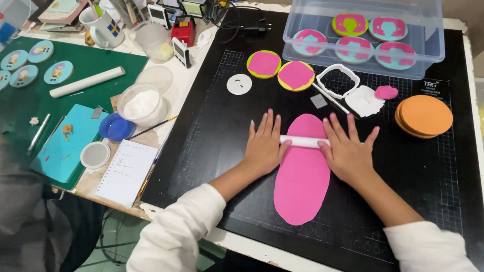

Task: Rolling out pink fondant on a work surface using a rolling pin.

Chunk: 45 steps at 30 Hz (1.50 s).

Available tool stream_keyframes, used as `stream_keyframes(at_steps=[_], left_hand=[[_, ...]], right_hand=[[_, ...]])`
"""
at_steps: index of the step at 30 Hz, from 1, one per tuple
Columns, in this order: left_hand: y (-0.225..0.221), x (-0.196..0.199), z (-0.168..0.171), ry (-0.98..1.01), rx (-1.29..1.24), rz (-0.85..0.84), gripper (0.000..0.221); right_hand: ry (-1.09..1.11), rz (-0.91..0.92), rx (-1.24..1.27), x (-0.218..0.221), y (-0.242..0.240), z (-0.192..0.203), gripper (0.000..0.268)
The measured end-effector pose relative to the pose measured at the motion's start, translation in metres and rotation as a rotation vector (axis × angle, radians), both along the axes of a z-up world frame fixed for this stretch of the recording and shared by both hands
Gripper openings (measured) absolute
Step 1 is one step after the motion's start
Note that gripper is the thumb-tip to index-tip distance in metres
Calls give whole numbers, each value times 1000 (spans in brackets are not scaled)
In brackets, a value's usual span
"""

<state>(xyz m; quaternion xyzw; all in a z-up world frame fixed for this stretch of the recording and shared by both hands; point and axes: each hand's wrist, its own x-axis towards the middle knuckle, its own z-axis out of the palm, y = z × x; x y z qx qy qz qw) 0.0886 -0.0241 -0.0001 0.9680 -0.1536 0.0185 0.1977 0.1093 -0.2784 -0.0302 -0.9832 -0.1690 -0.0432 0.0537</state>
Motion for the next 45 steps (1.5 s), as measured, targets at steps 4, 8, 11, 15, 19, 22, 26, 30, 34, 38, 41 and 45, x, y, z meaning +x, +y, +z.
stream_keyframes(at_steps=[4,8,11,15,19,22,26,30,34,38,41,45], left_hand=[[-5,76,-14,-48,49,89,71],[-9,129,-4,-150,29,154,67],[-9,148,5,-191,29,165,66],[-5,120,-6,-220,73,97,62],[27,29,-15,-42,107,-29,58],[46,-12,-36,-168,282,-123,52],[42,-12,-48,-442,234,-152,45],[9,11,-15,-58,62,-96,69],[-16,74,-1,-49,28,8,69],[-26,122,14,-99,109,88,62],[-28,129,22,-85,127,80,60],[-8,95,-9,76,188,-22,69]], right_hand=[[-20,-108,3,61,12,4,66],[-184,-151,152,99,21,22,64],[-385,-139,195,113,24,25,60],[-234,-96,206,77,24,30,58],[53,-55,42,-2,-8,2,59],[-20,-21,-133,-43,-36,-22,48],[-375,15,2,-52,-46,-34,34],[56,-140,50,-27,-33,-16,68],[-9,-220,72,37,-25,0,76],[-180,-277,193,83,-19,16,68],[-354,-203,188,91,-22,9,64],[-96,-29,-44,40,-29,8,63]])
